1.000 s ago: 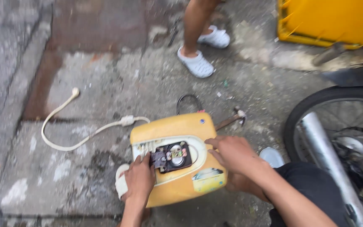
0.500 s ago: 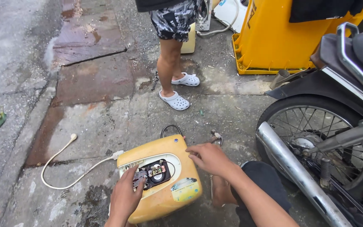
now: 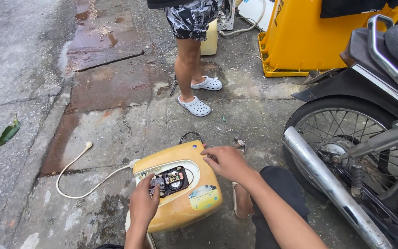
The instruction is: Repairing a small appliance by removing the outer casing with a power drill and adjusting internal wiring with a screwdriver.
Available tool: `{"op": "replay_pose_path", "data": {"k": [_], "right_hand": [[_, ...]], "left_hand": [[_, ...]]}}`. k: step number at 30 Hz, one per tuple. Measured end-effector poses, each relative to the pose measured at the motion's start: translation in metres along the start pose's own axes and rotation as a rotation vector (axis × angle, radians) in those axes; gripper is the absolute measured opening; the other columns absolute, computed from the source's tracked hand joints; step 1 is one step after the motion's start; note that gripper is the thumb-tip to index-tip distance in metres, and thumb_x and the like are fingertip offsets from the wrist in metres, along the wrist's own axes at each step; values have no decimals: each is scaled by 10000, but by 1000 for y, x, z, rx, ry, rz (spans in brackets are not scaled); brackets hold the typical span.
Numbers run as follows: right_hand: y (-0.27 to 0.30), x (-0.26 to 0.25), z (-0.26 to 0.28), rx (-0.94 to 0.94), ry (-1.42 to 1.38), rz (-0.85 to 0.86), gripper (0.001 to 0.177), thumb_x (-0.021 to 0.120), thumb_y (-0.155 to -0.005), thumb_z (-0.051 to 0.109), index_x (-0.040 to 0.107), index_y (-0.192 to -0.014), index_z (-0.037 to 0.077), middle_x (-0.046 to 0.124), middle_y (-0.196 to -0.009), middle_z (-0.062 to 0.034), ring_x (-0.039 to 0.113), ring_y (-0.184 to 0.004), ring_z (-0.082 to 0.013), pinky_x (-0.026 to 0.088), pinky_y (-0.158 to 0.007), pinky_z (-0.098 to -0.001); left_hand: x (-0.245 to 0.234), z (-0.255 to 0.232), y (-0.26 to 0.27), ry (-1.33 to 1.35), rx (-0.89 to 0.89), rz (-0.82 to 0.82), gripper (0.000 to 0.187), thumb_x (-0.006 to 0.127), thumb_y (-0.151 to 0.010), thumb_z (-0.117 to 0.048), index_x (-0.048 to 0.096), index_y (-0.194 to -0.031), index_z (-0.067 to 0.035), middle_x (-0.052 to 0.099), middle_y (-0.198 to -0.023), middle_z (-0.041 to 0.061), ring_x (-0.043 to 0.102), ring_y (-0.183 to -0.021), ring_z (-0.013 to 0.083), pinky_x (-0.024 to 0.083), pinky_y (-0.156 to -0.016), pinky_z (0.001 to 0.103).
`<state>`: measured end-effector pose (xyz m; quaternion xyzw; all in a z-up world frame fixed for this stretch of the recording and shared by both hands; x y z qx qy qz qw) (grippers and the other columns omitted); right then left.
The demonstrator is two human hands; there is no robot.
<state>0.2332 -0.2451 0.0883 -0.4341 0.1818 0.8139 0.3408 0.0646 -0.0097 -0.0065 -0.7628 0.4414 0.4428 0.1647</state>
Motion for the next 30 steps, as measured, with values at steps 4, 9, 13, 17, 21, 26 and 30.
{"op": "replay_pose_path", "data": {"k": [4,9,13,17,21,26,30], "right_hand": [[-5,4,2,-47,-17,-52,312,574,-971,329,757,-1199,218,804,-1002,-4,747,-860,-201,549,-717,-419],[-10,0,-2,-79,-69,-98,277,604,-976,280,774,-1168,176,791,-1151,-25,760,-888,-207,574,-813,-424],[13,-77,-18,-56,-508,-469,197,689,-943,142,783,-1105,85,810,-1030,-58,751,-882,-135,624,-804,-273],[90,-128,-111,97,-813,-846,154,653,-1029,158,714,-1096,33,715,-812,-95,679,-662,-145,606,-669,-263],[192,-69,-244,361,-1193,-990,158,620,-1056,166,665,-1166,62,591,-783,-4,559,-652,-104,478,-611,-226],[325,72,-349,988,-1072,-943,238,604,-1058,143,678,-1261,43,632,-872,-28,554,-683,-95,477,-594,-222],[393,177,-398,1173,-1155,-1016,199,587,-1018,63,707,-1176,55,639,-815,-51,523,-609,-110,425,-533,-235]], "left_hand": [[11,11,-7,-90,55,-23,469,561,-985,-332,567,-1431,-187,632,-1419,54,645,-1223,351,539,-977,533],[0,-5,-3,-28,63,-26,476,564,-975,-275,565,-1442,-186,607,-1460,48,635,-1247,339,542,-978,532],[-1,-7,-1,-43,71,-14,481,570,-987,-300,564,-1445,-153,610,-1459,75,619,-1285,315,527,-1051,551],[4,-1,-1,-53,117,21,504,581,-979,-288,560,-1454,-121,608,-1453,116,604,-1293,326,489,-1090,528],[10,9,-5,-116,120,-30,462,569,-972,-373,640,-1389,-187,689,-1334,72,678,-1157,301,539,-894,486],[25,22,-3,-102,170,-14,439,589,-964,-275,653,-1384,-167,705,-1288,73,685,-1132,238,515,-928,442],[36,30,7,-166,213,-70,378,613,-980,-257,699,-1338,-173,723,-1266,33,695,-1140,193,527,-907,396]]}}
Point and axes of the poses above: each hand's wrist, its own y-axis away from the middle knuckle, its own x-axis out of the palm, z = x × y, the point moved 7 cm from there along -y, towards the middle knuckle
